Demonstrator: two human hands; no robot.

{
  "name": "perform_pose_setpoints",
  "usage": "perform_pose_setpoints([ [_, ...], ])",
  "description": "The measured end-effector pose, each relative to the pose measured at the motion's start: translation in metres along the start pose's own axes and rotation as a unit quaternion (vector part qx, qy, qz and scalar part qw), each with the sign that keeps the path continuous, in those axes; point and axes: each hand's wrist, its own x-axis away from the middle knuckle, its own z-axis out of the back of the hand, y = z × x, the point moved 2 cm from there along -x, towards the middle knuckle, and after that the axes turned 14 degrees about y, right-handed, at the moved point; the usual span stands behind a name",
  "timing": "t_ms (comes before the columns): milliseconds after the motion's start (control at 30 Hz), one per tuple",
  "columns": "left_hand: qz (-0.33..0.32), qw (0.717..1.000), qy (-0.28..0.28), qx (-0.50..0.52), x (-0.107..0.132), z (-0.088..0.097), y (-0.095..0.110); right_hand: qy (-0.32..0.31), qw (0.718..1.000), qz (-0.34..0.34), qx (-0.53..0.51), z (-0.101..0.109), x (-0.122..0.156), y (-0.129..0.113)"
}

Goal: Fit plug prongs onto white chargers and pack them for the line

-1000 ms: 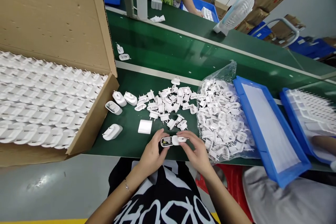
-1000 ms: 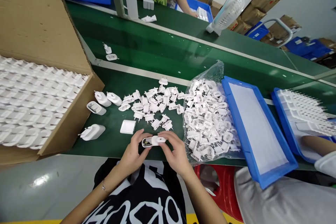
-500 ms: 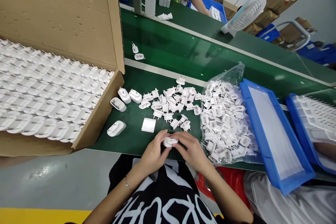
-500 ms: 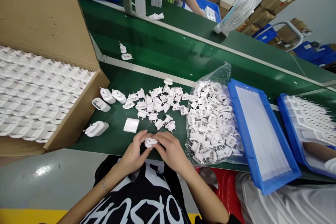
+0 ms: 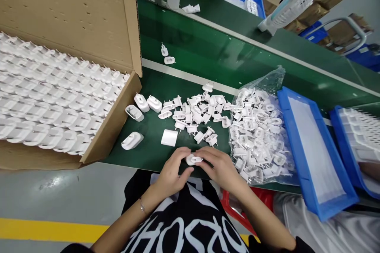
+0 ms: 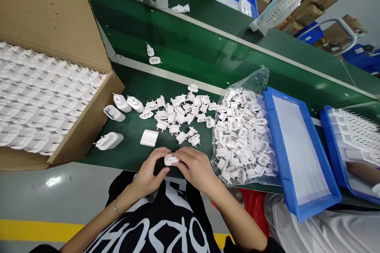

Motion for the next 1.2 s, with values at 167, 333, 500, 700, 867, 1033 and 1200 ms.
perform_pose_setpoints([
  [167, 0.011, 1.000, 0.025, -0.010, -0.001, -0.002, 0.005, 0.006, 0.999, -0.023, -0.025, -0.005, 0.003, 0.009],
  [333, -0.010, 0.998, 0.034, -0.050, 0.001, -0.005, 0.006, 0.066, 0.997, -0.013, -0.049, -0.026, 0.019, 0.016],
  [500, -0.083, 0.982, 0.023, -0.166, 0.015, 0.016, 0.006, 0.020, 0.998, 0.014, -0.062, -0.024, 0.021, 0.004],
  [700, -0.075, 0.941, 0.168, -0.283, 0.014, 0.055, -0.009, 0.084, 0.995, 0.045, 0.037, 0.032, -0.109, 0.000],
  [867, -0.032, 0.908, 0.253, -0.334, 0.002, 0.056, -0.023, 0.095, 0.957, -0.101, 0.255, 0.022, -0.269, 0.034],
  [1033, -0.103, 0.899, 0.304, -0.298, 0.025, 0.065, -0.025, 0.065, 0.930, -0.181, 0.313, -0.013, -0.326, 0.059],
  [1200, -0.104, 0.874, 0.371, -0.297, 0.037, 0.087, -0.022, 0.051, 0.924, -0.206, 0.319, -0.009, -0.319, 0.083],
])
